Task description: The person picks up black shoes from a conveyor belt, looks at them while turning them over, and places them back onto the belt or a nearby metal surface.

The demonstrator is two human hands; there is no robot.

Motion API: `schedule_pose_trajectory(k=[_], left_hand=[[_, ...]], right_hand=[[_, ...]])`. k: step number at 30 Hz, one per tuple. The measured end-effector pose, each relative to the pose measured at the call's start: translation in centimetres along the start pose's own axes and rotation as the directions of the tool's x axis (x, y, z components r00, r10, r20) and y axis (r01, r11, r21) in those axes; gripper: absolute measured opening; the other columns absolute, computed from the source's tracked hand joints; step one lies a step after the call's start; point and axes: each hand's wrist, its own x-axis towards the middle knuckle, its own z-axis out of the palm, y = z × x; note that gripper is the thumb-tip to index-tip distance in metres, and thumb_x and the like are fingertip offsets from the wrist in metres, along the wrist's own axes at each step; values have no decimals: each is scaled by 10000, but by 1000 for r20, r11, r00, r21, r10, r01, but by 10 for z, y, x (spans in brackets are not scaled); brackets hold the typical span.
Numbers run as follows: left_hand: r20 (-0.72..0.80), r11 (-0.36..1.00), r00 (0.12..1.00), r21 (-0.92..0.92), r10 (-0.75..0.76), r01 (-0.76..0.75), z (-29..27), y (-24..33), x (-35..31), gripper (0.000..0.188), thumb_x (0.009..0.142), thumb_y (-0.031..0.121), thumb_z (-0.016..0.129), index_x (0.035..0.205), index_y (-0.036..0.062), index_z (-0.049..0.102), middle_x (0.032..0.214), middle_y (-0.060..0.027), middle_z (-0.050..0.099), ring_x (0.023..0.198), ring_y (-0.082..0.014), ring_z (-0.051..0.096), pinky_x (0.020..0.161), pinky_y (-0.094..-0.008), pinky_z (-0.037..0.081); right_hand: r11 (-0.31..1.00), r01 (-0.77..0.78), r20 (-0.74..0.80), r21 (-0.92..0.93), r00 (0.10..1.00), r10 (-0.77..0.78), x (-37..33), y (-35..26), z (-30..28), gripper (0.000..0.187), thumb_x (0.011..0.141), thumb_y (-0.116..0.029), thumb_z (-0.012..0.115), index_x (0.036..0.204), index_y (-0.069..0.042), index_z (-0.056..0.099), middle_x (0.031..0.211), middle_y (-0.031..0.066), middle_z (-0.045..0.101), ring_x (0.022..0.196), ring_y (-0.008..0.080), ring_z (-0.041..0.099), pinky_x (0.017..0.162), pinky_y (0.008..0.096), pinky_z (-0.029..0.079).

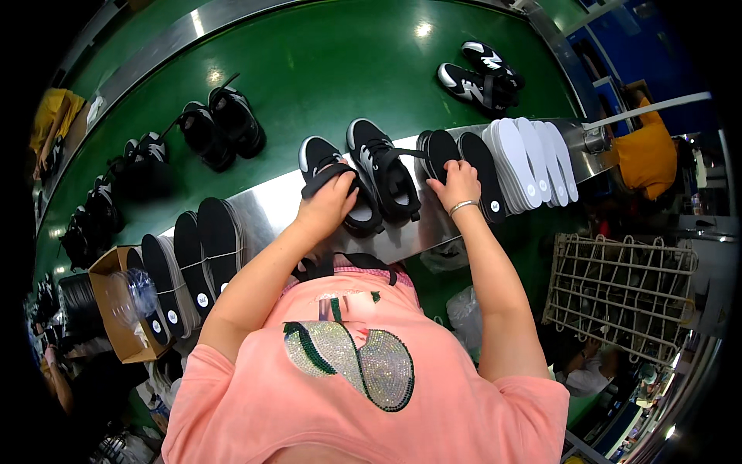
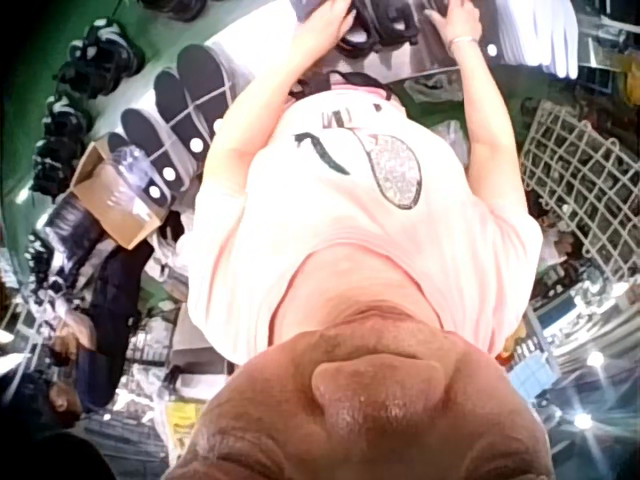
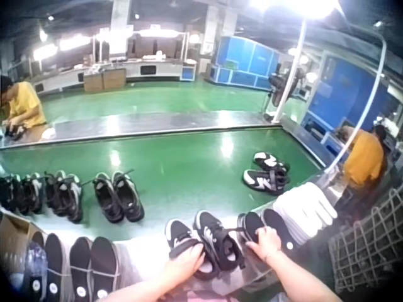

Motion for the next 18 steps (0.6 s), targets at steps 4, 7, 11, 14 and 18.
schedule_pose_trajectory(k=[4,7,11,14,18], left_hand=[[2,981,984,-69,-180,180,-8,-3,0,145,749,158,583,854,59,572,822,-117,570,678,-298,560,589,-363,451],[22,905,929,-216,-370,366,-10,-11,6,163,741,166,597,840,37,601,745,-128,593,678,-285,569,598,-325,449],[204,746,835,-379,-511,548,-10,-23,11,133,713,46,558,834,11,601,717,-102,597,661,-198,568,615,-275,441],[200,649,797,-486,-569,585,-3,-31,10,145,690,13,526,809,18,608,741,-108,603,689,-224,572,637,-291,449],[193,618,790,-526,-582,584,3,-36,9,126,705,32,536,806,25,611,760,-110,611,709,-229,581,649,-297,453]], right_hand=[[978,-205,141,-45,968,210,1,-12,-12,441,619,-400,682,936,-140,519,955,80,520,940,263,488,761,405,396],[985,-165,115,-56,979,170,-3,-11,-12,440,618,-399,682,933,-137,521,944,74,526,934,261,492,760,403,385],[994,-110,27,-11,994,111,-7,-8,-21,435,605,-409,689,888,-113,545,903,89,544,898,266,512,749,391,391],[965,-66,-105,255,990,95,-1,6,-35,457,590,-383,708,874,-59,554,884,125,550,847,305,521,726,377,421],[965,29,-93,260,996,-4,2,8,-40,466,592,-361,715,885,-39,550,898,140,548,857,309,518,747,371,421]])
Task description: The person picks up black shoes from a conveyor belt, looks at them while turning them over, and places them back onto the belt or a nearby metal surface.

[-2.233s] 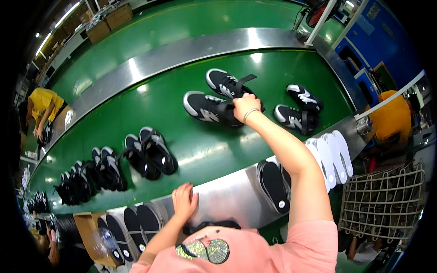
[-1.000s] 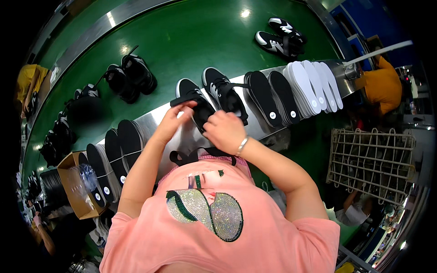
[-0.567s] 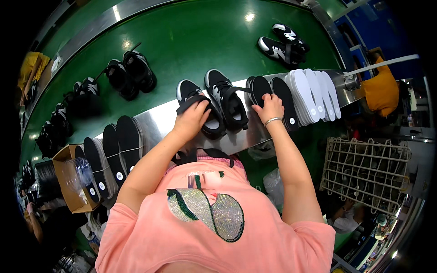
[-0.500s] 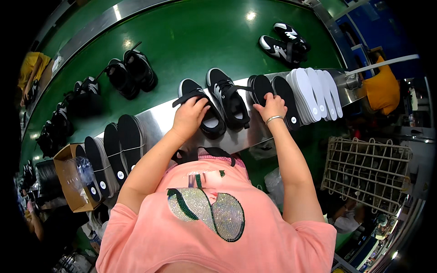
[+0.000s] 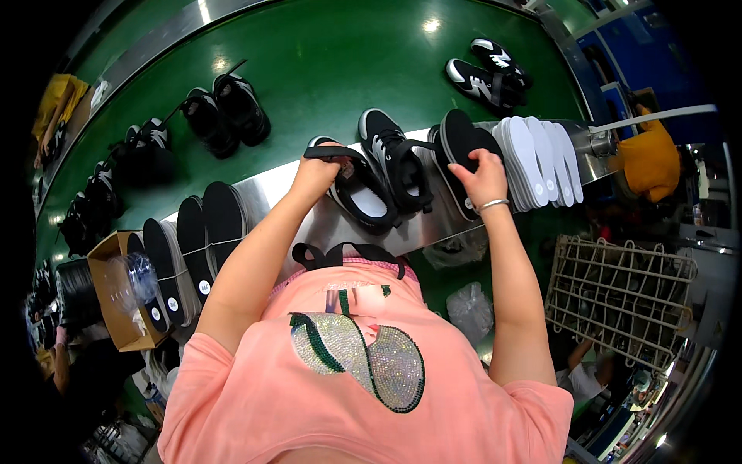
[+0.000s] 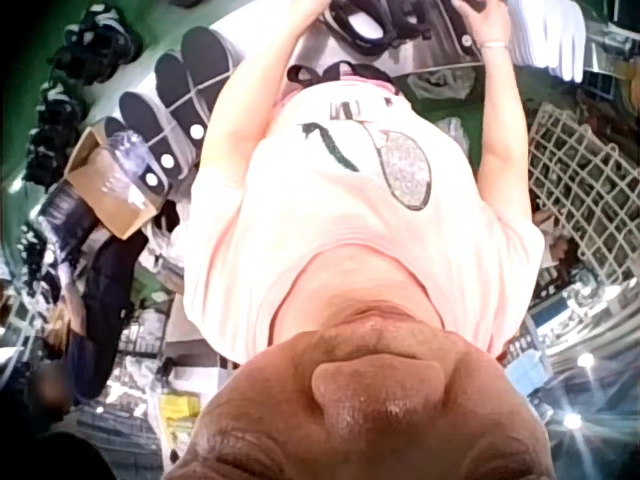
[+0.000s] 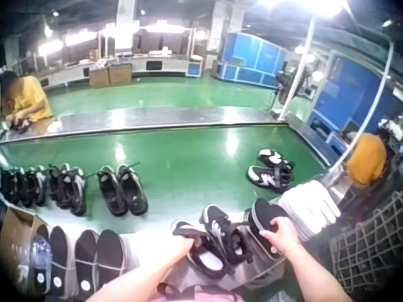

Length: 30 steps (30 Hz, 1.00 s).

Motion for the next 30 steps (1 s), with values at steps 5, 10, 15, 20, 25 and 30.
schedule_pose_trajectory(k=[5,10,15,20,25,30], left_hand=[[-3,998,998,-32,-57,57,1,2,-1,126,721,62,534,814,25,609,749,-109,611,706,-226,579,644,-296,452],[-15,999,999,-10,-49,49,3,3,-6,140,716,65,518,818,37,609,737,-116,609,695,-232,575,632,-297,447],[-51,996,996,-45,-74,72,8,4,-11,135,710,78,515,803,46,609,713,-109,604,673,-219,573,623,-292,442],[-68,997,997,-72,-41,36,11,1,-11,142,704,95,521,806,56,612,664,-103,597,634,-228,575,608,-296,443],[-100,997,992,2,-73,73,14,5,-13,126,693,105,534,787,69,609,651,-108,597,623,-247,580,599,-303,446],[-124,997,990,16,-71,74,14,7,-14,127,695,141,550,788,83,614,688,-136,602,670,-289,585,605,-333,448]], right_hand=[[997,-23,53,-68,998,27,-3,0,19,410,610,-339,706,858,-45,562,879,128,555,851,292,524,737,361,426],[949,248,-272,194,943,-191,-2,-28,-32,179,674,-192,651,712,-31,581,818,124,550,781,272,535,686,335,433],[725,686,148,60,713,-686,-46,-101,-75,90,633,-151,592,605,-73,557,817,53,533,644,216,555,553,310,461],[648,733,532,-207,640,-554,-63,-132,-13,58,642,-110,558,671,-80,599,829,87,493,718,232,552,586,319,478],[802,585,482,-119,741,-468,-55,-138,44,163,675,-160,574,787,-41,574,860,121,506,776,257,551,642,348,464],[738,619,465,-270,755,-463,-75,-139,-10,315,688,-304,604,848,-46,523,821,126,538,764,268,549,658,375,414]])
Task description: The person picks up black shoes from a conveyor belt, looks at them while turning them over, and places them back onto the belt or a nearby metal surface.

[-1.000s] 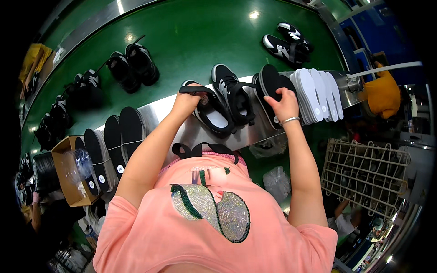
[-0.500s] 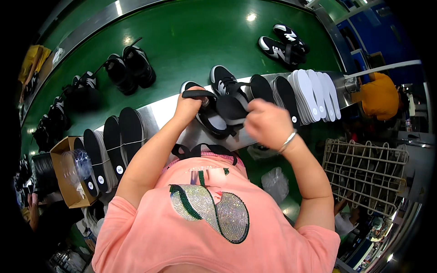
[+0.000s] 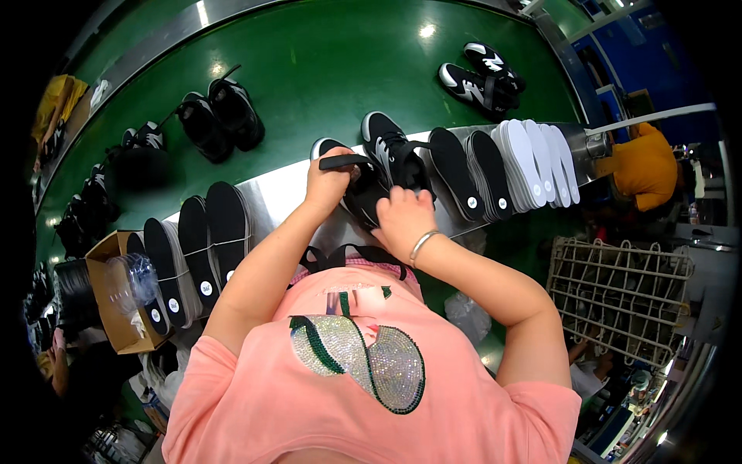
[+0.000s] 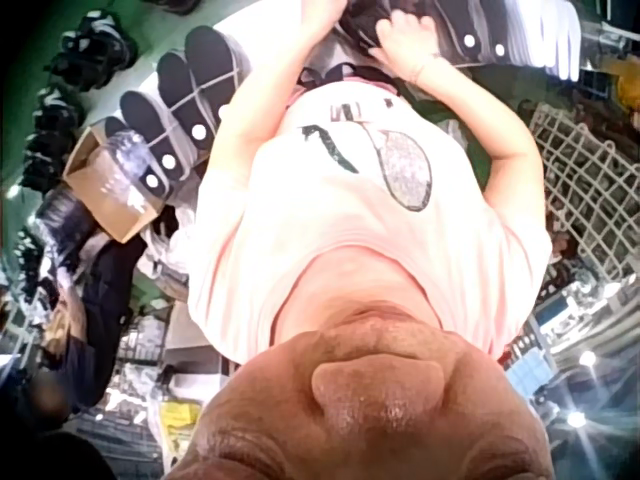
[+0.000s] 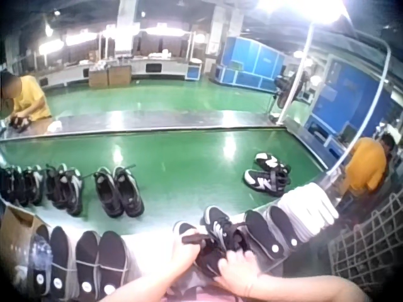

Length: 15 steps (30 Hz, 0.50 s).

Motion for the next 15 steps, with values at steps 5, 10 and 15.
schedule_pose_trajectory(k=[5,10,15], left_hand=[[-3,999,1000,30,30,-30,-2,3,-2,123,698,146,551,784,84,614,679,-129,601,662,-284,585,604,-333,446],[23,999,999,-46,30,-29,-1,-1,-1,118,694,144,565,781,78,609,682,-125,602,660,-286,583,601,-332,444],[0,995,996,31,92,-92,-4,2,0,126,711,166,592,783,63,603,686,-123,603,657,-286,584,607,-335,443]], right_hand=[[999,16,18,51,1000,-17,3,10,1,198,676,-245,585,757,-69,545,722,79,536,729,232,540,574,340,440],[997,75,-27,34,997,-74,33,-1,37,108,650,-121,559,739,-61,568,772,92,554,767,248,551,617,340,472],[987,38,121,158,991,-57,52,0,49,98,637,-92,563,719,-40,576,757,125,557,725,271,575,627,349,474]])
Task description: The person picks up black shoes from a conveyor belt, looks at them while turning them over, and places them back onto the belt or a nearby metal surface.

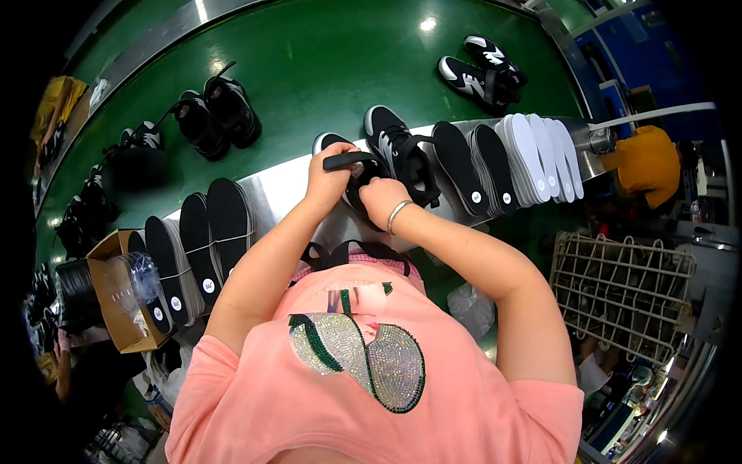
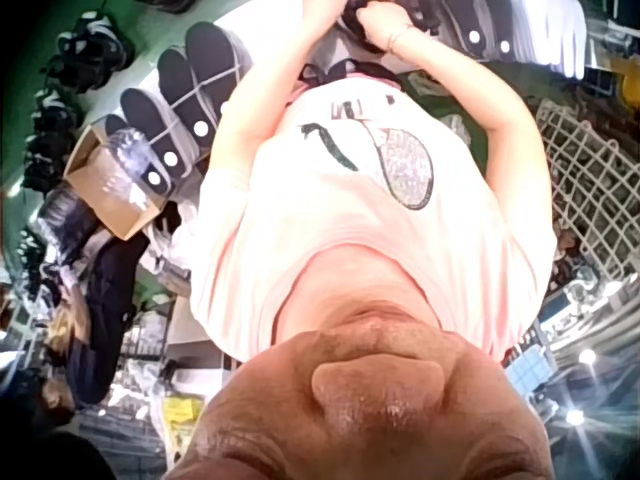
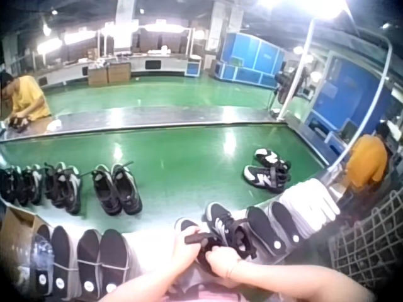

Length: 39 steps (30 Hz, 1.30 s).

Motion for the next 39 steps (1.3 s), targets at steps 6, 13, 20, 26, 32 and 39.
schedule_pose_trajectory(k=[6,13,20,26,32,39], left_hand=[[42,999,999,-35,-28,30,-1,-4,2,140,758,141,546,812,22,597,702,-109,604,659,-194,573,614,-278,440],[70,1000,998,24,-2,1,-4,-4,3,194,789,192,541,826,9,592,701,-109,603,657,-181,569,618,-269,438],[17,994,998,91,66,-67,-4,-6,3,259,789,281,538,778,30,600,663,-149,592,637,-303,581,581,-347,440],[18,997,998,50,52,-53,-5,-4,3,272,789,289,537,780,24,595,667,-143,593,639,-299,580,585,-341,440],[183,988,982,-137,-50,76,-2,-15,7,302,819,293,495,797,5,581,673,-136,587,647,-246,574,606,-314,429],[162,976,984,-191,-71,102,-9,-17,13,320,833,297,475,786,-5,571,670,-125,585,629,-220,556,592,-310,418]], right_hand=[[997,75,570,-31,821,-44,37,0,-23,202,637,-81,530,786,-6,645,800,181,612,799,277,597,705,345,466],[984,-85,438,-153,887,145,30,-13,-24,197,670,-75,572,853,-56,642,878,125,622,841,237,602,703,299,479],[990,65,529,-125,848,11,11,-6,-37,227,709,-164,539,883,-46,623,915,134,613,847,240,597,802,383,403],[990,83,423,118,897,-125,-11,10,-18,312,725,-207,474,955,-1,512,854,180,602,840,303,577,840,412,346],[-159,-371,378,915,926,16,1,31,-5,421,794,-260,562,1100,11,462,933,113,567,835,151,561,705,275,463],[-288,-159,186,944,980,68,5,16,-1,232,825,-218,528,729,-9,554,574,40,527,636,143,537,684,259,429]])
